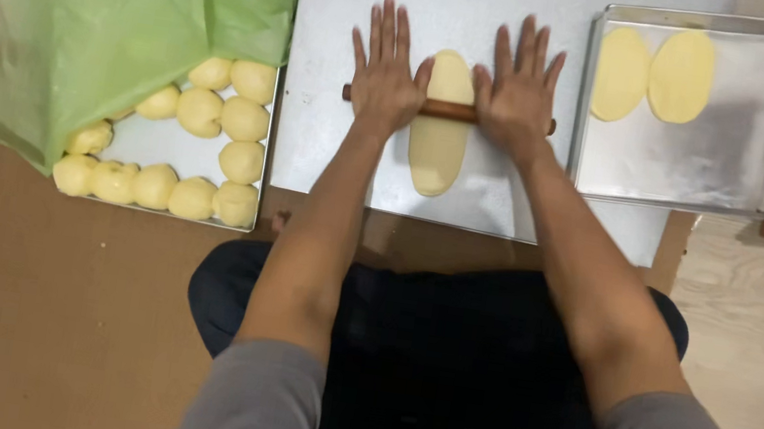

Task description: The person picks up pieces of dough from a tray, rolls each piece out flat with a rolling pin on a white surface, and places the flattened dough into a rectangular metal baking pan.

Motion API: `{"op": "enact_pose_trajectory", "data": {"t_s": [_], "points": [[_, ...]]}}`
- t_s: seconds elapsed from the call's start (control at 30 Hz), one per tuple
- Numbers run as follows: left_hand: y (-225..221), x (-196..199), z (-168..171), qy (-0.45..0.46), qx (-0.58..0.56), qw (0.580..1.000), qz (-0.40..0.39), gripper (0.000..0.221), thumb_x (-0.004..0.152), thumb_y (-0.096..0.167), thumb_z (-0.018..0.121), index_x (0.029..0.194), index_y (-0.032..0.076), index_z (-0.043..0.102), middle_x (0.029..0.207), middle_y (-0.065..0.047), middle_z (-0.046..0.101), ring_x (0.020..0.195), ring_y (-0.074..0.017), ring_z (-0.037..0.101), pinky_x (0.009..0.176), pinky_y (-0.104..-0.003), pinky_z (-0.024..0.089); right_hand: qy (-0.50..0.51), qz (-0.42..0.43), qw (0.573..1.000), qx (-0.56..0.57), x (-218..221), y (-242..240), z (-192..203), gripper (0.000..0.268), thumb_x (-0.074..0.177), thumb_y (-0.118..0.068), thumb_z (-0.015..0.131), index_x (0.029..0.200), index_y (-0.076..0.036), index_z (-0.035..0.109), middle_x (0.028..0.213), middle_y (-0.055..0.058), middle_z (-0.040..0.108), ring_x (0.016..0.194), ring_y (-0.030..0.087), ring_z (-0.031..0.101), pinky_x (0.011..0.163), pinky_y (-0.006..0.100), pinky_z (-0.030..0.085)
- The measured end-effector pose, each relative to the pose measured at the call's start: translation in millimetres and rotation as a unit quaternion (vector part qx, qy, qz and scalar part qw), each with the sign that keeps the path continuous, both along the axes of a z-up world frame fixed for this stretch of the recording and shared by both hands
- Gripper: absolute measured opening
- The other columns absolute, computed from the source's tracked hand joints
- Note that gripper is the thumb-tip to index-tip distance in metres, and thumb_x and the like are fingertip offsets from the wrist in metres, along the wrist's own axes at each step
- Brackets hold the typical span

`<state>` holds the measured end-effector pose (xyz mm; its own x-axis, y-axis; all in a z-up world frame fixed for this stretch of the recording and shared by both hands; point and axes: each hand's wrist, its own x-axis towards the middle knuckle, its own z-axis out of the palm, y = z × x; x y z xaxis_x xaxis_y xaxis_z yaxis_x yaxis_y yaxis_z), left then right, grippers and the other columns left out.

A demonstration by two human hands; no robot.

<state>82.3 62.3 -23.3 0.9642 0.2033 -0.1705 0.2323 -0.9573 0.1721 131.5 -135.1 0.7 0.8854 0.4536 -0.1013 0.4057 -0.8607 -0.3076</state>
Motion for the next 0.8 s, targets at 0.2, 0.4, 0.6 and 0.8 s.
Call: {"op": "enact_pose_trajectory", "data": {"t_s": [0.2, 0.4, 0.6, 0.8], "points": [[-4.4, -12.9, 8.6, 0.026, 0.002, 0.999, -0.022, 0.075, 0.115, 0.047, 0.033, 0.169, 0.001, 0.007, 0.175, -0.014, -0.005, 0.162, -0.0288, -0.004, 0.134, -0.053, 0.000, -0.013, 0.017, 1.000, 0.009, -15.3, -3.7, -6.9, 0.065, 0.117, -0.043, 0.034, 0.170, -0.006, 0.023, 0.173, 0.017, 0.006, 0.158, 0.043, 0.001, 0.126, 0.068, 0.004], [-21.0, -92.8, 17.0, 0.036, 0.024, 0.998, -0.034, 0.071, 0.118, 0.045, 0.037, 0.169, 0.001, 0.014, 0.174, -0.013, 0.001, 0.162, -0.0301, 0.001, 0.132, -0.056, 0.005, 0.010, 0.019, 0.999, -0.029, -95.0, -16.7, 7.2, 0.064, 0.117, -0.042, 0.030, 0.169, -0.006, 0.023, 0.174, 0.009, 0.017, 0.158, 0.043, 0.008, 0.123, 0.071, 0.007], [-34.7, -149.9, 35.5, 0.093, 0.027, 0.994, -0.055, 0.077, 0.117, 0.053, 0.025, 0.169, 0.000, 0.003, 0.173, -0.016, -0.009, 0.160, -0.0322, -0.010, 0.132, -0.056, -0.001, -0.024, 0.030, 0.999, -0.004, -153.3, -34.8, 9.5, 0.062, 0.117, -0.043, 0.037, 0.168, -0.009, 0.028, 0.173, 0.008, 0.024, 0.157, 0.043, 0.014, 0.121, 0.071, 0.008], [-43.2, -179.5, 45.9, 0.197, 0.069, 0.976, -0.070, 0.086, 0.112, 0.057, 0.027, 0.167, 0.002, -0.009, 0.171, -0.016, -0.021, 0.158, -0.0333, -0.020, 0.130, -0.057, -0.006, -0.026, 0.048, 0.998, -0.044, -185.0, -44.5, 7.9, 0.065, 0.114, -0.041, 0.046, 0.168, -0.010, 0.026, 0.174, 0.011, 0.020, 0.157, 0.044, 0.014, 0.120, 0.074, 0.011]]}}
